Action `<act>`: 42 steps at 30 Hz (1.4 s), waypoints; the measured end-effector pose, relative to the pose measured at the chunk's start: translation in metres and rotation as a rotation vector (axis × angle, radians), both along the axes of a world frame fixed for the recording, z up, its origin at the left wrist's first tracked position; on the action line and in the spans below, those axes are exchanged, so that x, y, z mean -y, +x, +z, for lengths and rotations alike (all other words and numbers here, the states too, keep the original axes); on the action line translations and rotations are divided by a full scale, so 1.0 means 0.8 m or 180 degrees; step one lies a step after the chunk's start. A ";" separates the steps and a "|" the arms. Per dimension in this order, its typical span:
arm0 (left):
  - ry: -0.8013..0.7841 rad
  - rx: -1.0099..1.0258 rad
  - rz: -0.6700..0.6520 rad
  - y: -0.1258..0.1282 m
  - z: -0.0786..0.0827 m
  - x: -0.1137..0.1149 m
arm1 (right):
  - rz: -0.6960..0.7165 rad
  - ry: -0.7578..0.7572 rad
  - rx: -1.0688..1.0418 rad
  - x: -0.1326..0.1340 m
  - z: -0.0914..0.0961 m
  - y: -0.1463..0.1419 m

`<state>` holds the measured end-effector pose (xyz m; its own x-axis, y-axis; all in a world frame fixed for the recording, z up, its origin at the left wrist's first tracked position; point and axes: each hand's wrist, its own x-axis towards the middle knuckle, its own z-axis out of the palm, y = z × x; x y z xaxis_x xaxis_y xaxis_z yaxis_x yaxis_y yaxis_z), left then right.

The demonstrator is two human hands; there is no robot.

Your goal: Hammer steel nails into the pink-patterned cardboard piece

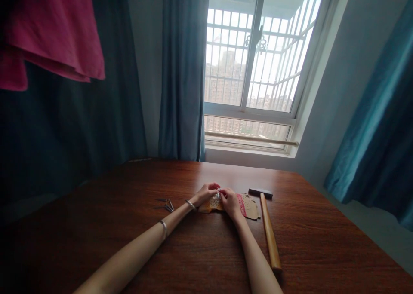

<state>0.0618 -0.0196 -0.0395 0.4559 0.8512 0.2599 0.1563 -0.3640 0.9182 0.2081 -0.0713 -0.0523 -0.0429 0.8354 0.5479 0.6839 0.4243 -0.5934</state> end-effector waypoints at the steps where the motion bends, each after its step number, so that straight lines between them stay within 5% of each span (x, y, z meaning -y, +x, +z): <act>1: 0.0060 0.0004 -0.0035 0.000 -0.001 0.000 | -0.0010 -0.0003 0.0021 0.001 0.000 0.000; 12: 0.0612 -0.0173 0.0201 0.001 -0.024 -0.013 | -0.0133 -0.0141 0.0147 0.005 0.006 -0.004; 22: 0.0638 -0.0260 0.0394 0.001 -0.020 -0.009 | -0.0236 -0.0218 0.0372 0.019 0.017 -0.010; 27: 0.0581 -0.0223 0.0379 0.002 -0.019 -0.008 | -0.0420 -0.0221 0.0573 0.028 0.040 0.002; 31: 0.0448 -0.0215 0.0402 0.004 -0.018 -0.006 | -0.0971 -0.0256 0.0668 0.043 0.066 0.044; 36: 0.0335 -0.0213 0.0392 0.004 -0.016 -0.004 | -0.2482 -0.1396 0.1381 0.085 0.068 0.110; 42: 0.0223 -0.0207 0.0349 0.003 -0.016 -0.003 | -0.2381 -0.2373 0.1296 0.126 0.049 0.136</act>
